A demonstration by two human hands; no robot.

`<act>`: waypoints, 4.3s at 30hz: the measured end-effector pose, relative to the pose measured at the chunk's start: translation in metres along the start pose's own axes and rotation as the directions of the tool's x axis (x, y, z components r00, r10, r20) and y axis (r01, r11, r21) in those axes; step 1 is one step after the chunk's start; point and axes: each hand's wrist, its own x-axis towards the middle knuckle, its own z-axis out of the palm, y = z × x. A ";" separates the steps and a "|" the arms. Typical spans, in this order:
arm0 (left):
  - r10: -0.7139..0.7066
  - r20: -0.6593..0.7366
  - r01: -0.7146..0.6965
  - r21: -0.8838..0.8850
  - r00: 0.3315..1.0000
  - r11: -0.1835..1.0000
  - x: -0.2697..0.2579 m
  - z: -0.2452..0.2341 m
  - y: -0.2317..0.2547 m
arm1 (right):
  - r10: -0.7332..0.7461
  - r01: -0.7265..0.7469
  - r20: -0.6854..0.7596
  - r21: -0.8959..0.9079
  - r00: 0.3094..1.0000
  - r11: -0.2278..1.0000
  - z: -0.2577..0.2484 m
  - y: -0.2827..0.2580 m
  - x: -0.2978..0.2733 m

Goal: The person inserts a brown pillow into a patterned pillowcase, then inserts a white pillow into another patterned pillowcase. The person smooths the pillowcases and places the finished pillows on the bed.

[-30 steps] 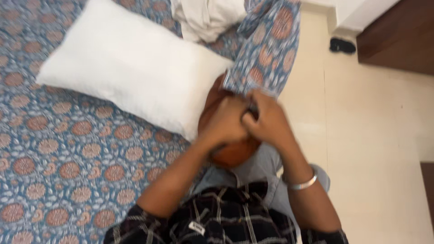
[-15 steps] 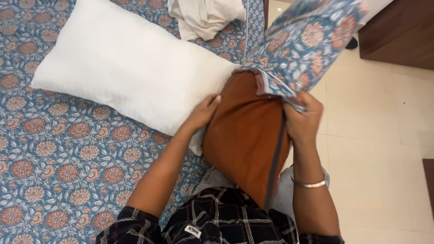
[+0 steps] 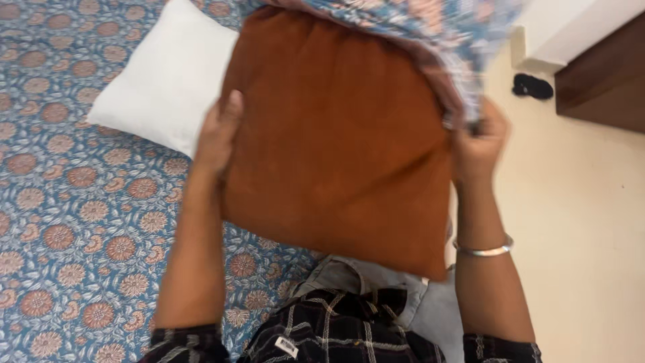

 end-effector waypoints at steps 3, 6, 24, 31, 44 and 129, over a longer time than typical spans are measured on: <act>-0.312 -0.313 0.392 0.241 0.897 0.888 0.004 -0.023 0.028 | 0.030 -0.020 0.209 -0.046 0.977 0.999 0.061 0.010 0.018; 0.006 -0.135 0.094 0.722 0.991 0.686 -0.006 -0.019 0.030 | 0.083 -0.014 0.270 -0.249 0.959 0.968 0.105 0.013 0.006; -0.061 0.034 -0.022 0.984 0.998 0.179 -0.047 0.093 0.026 | -0.108 0.337 0.408 -0.545 0.907 0.768 0.194 0.011 0.086; 0.125 0.185 -0.203 0.967 0.975 0.157 -0.009 0.127 -0.009 | -0.245 0.398 0.328 -0.565 0.912 0.723 0.197 -0.008 0.060; 0.441 -0.123 -0.112 0.876 0.889 0.470 0.041 0.072 -0.036 | -0.400 0.496 0.337 -0.273 0.852 0.824 0.184 -0.042 0.001; 0.407 0.324 -0.466 0.823 0.854 0.325 0.002 0.053 0.032 | -0.243 0.409 0.372 -0.477 0.896 0.778 0.139 -0.003 0.021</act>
